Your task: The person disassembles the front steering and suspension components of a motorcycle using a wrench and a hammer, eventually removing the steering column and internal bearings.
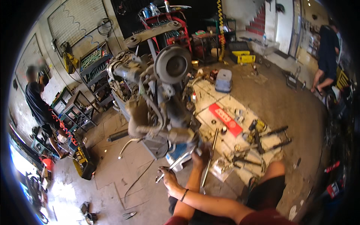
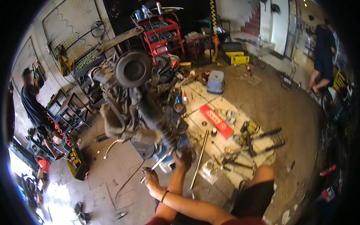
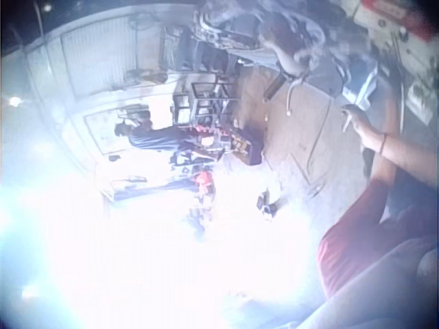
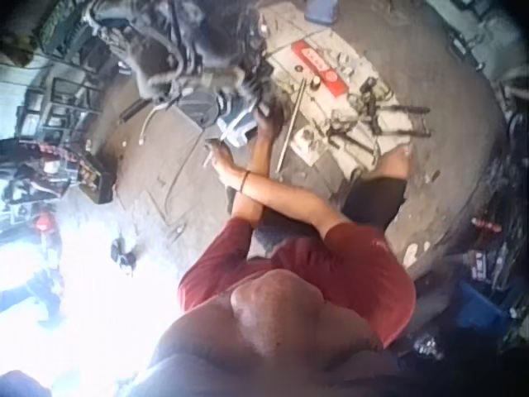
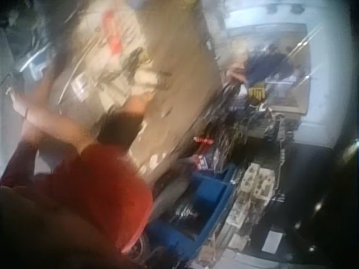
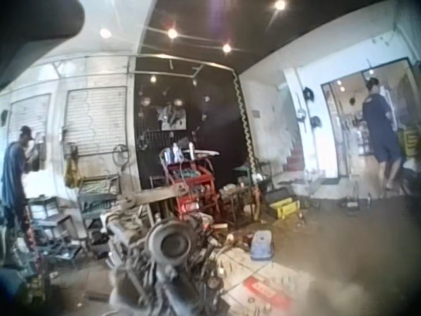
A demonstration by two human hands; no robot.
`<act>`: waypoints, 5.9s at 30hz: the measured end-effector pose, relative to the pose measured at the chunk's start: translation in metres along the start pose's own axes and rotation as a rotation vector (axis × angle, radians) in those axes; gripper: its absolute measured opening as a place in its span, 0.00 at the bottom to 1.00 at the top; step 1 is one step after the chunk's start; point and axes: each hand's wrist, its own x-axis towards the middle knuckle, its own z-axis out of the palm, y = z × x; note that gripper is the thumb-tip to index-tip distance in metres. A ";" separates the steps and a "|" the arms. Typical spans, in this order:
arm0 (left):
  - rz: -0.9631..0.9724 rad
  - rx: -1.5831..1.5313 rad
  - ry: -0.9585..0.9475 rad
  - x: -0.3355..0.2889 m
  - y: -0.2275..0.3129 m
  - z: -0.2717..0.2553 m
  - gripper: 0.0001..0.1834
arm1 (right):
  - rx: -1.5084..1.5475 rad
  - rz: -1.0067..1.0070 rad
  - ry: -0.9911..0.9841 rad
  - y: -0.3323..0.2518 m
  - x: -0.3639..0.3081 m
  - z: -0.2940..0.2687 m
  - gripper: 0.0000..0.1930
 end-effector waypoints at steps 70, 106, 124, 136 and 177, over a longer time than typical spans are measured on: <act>0.771 1.288 0.275 -0.091 0.137 0.110 0.43 | 0.611 0.221 -0.986 -0.184 0.018 -0.056 0.12; 0.735 1.248 0.355 -0.077 0.134 0.100 0.36 | 0.534 0.298 -1.048 -0.177 0.016 -0.053 0.17; 0.735 1.257 0.327 -0.076 0.136 0.098 0.28 | 0.695 0.350 -1.174 -0.171 0.026 -0.060 0.17; 0.733 1.201 0.270 -0.076 0.139 0.086 0.29 | 0.567 0.274 -1.066 -0.178 0.012 -0.059 0.18; 0.820 1.511 0.412 -0.082 0.132 0.105 0.28 | 0.484 0.036 -1.161 -0.165 0.033 -0.063 0.19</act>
